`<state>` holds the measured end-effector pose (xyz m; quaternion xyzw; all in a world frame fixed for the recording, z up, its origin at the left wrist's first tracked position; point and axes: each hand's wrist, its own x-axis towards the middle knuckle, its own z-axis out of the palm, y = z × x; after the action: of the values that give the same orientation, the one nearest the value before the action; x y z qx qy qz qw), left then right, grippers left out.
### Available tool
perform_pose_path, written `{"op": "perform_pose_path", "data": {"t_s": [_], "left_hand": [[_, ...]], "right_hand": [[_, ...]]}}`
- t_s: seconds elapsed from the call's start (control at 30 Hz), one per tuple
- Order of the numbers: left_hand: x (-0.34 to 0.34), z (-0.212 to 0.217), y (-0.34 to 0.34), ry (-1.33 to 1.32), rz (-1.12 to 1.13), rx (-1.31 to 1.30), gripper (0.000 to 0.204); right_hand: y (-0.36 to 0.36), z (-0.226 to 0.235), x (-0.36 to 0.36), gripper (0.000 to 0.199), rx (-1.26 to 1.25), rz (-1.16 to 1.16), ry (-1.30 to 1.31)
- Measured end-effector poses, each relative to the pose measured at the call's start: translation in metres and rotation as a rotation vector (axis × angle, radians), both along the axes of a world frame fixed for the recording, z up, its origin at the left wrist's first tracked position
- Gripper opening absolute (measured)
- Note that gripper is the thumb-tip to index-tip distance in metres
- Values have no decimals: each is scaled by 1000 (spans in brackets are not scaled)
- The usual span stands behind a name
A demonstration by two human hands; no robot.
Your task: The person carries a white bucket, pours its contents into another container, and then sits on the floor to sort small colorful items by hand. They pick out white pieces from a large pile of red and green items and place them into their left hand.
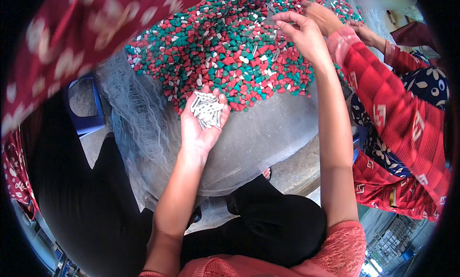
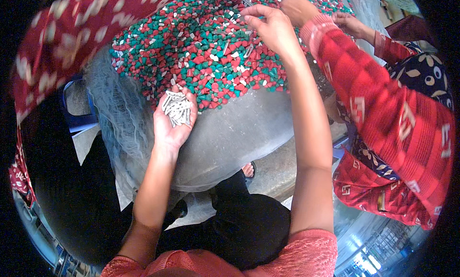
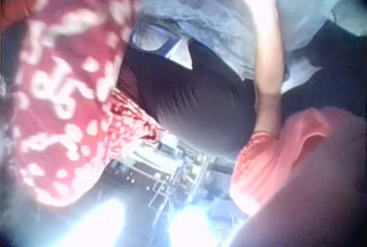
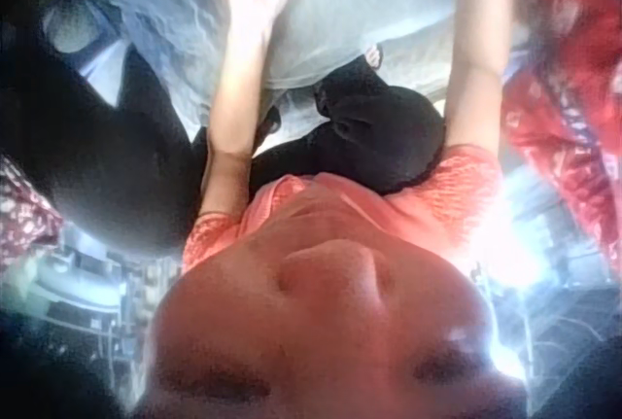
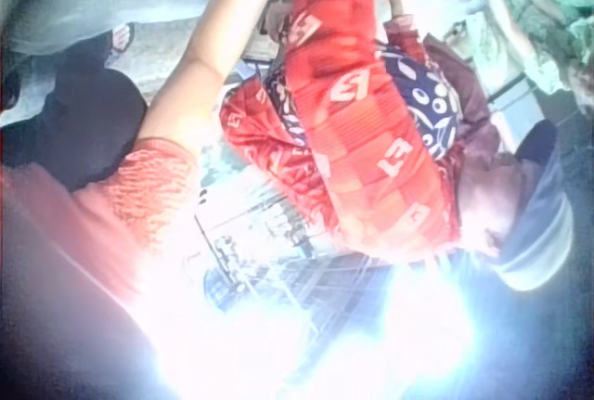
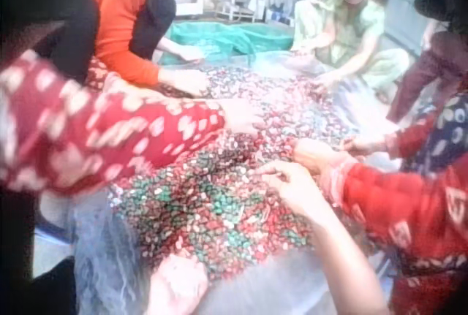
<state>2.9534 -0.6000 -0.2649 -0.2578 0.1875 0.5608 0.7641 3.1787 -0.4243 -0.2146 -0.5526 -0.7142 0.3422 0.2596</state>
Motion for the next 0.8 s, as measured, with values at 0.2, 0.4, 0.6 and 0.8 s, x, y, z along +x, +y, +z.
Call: {"op": "perform_pose_path", "data": {"t_s": [0.2,0.4,0.6,0.8], "left_hand": [[-4,2,-9,-2,4,22,26],[-5,4,-8,26,14,-8,27],[-5,4,-9,17,15,15,27],[-2,-3,-9,35,-2,0,27]], "right_hand": [[-4,-15,-26,20,157,165,-144],[6,-38,-37,19,363,135,-127],[14,-49,13,22,-32,-417,174],[7,-23,-3,37,-56,-343,-617]]}}
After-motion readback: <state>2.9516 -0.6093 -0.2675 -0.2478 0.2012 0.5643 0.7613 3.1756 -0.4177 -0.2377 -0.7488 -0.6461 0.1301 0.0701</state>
